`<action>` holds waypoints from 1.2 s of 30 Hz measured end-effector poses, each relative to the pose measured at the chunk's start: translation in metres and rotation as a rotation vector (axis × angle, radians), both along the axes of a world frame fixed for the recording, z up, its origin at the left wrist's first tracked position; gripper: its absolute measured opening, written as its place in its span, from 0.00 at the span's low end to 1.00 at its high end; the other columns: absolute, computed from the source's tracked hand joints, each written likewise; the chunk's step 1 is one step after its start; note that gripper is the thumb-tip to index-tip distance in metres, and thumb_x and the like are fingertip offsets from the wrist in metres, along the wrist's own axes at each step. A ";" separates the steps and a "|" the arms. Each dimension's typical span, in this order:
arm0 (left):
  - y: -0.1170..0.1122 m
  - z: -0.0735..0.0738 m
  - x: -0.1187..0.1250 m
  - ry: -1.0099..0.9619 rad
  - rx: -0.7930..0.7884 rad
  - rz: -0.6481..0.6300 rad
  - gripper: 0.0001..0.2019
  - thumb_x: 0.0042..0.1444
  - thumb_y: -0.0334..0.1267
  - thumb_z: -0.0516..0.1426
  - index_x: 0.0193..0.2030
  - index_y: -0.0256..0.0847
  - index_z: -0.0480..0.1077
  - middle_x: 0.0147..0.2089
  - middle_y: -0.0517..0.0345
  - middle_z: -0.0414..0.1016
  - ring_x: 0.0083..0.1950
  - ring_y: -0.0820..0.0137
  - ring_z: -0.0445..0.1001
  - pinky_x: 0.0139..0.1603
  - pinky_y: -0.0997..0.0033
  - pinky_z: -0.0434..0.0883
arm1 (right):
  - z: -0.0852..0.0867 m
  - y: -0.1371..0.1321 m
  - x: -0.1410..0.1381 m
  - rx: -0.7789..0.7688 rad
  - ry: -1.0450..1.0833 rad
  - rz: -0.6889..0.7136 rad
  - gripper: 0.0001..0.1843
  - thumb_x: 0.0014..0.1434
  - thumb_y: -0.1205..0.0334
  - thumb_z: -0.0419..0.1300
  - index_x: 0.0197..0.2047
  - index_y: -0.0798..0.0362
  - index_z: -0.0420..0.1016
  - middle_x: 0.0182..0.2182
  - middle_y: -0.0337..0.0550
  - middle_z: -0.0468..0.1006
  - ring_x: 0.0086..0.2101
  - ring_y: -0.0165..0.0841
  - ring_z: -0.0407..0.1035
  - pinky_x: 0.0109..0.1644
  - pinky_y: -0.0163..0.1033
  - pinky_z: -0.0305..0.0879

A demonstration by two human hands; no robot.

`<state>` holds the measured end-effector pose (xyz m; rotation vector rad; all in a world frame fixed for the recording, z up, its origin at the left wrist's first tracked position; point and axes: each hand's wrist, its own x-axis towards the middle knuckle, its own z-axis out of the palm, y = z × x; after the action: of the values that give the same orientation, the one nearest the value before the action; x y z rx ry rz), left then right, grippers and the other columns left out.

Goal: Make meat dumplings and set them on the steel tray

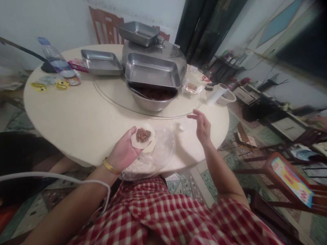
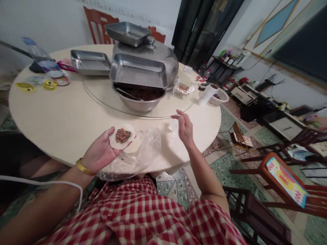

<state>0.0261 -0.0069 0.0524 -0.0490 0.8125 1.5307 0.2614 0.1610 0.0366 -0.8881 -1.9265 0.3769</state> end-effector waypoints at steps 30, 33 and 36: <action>-0.015 0.011 -0.019 -0.156 0.227 -0.020 0.21 0.67 0.41 0.43 0.45 0.29 0.73 0.39 0.46 0.82 0.41 0.62 0.81 0.45 0.64 0.77 | -0.018 -0.071 -0.082 0.685 -0.346 0.607 0.31 0.69 0.46 0.36 0.59 0.52 0.70 0.47 0.41 0.81 0.64 0.35 0.59 0.74 0.50 0.38; -0.014 0.011 -0.018 -0.154 0.202 0.013 0.21 0.67 0.41 0.43 0.51 0.28 0.71 0.40 0.46 0.82 0.42 0.63 0.80 0.46 0.64 0.76 | -0.020 -0.074 -0.082 0.741 -0.413 0.605 0.31 0.68 0.45 0.37 0.56 0.49 0.73 0.47 0.38 0.81 0.64 0.35 0.59 0.74 0.51 0.38; -0.015 0.013 -0.016 -0.137 0.177 -0.012 0.22 0.68 0.42 0.43 0.57 0.29 0.68 0.39 0.46 0.82 0.40 0.62 0.80 0.46 0.62 0.76 | -0.019 -0.077 -0.083 0.813 -0.402 0.601 0.28 0.68 0.45 0.40 0.54 0.48 0.74 0.48 0.37 0.81 0.65 0.36 0.57 0.74 0.52 0.37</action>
<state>0.0099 -0.0221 0.0650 -0.0182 0.5658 1.5644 0.1783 0.0836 0.0176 0.1767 -2.4017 -0.2755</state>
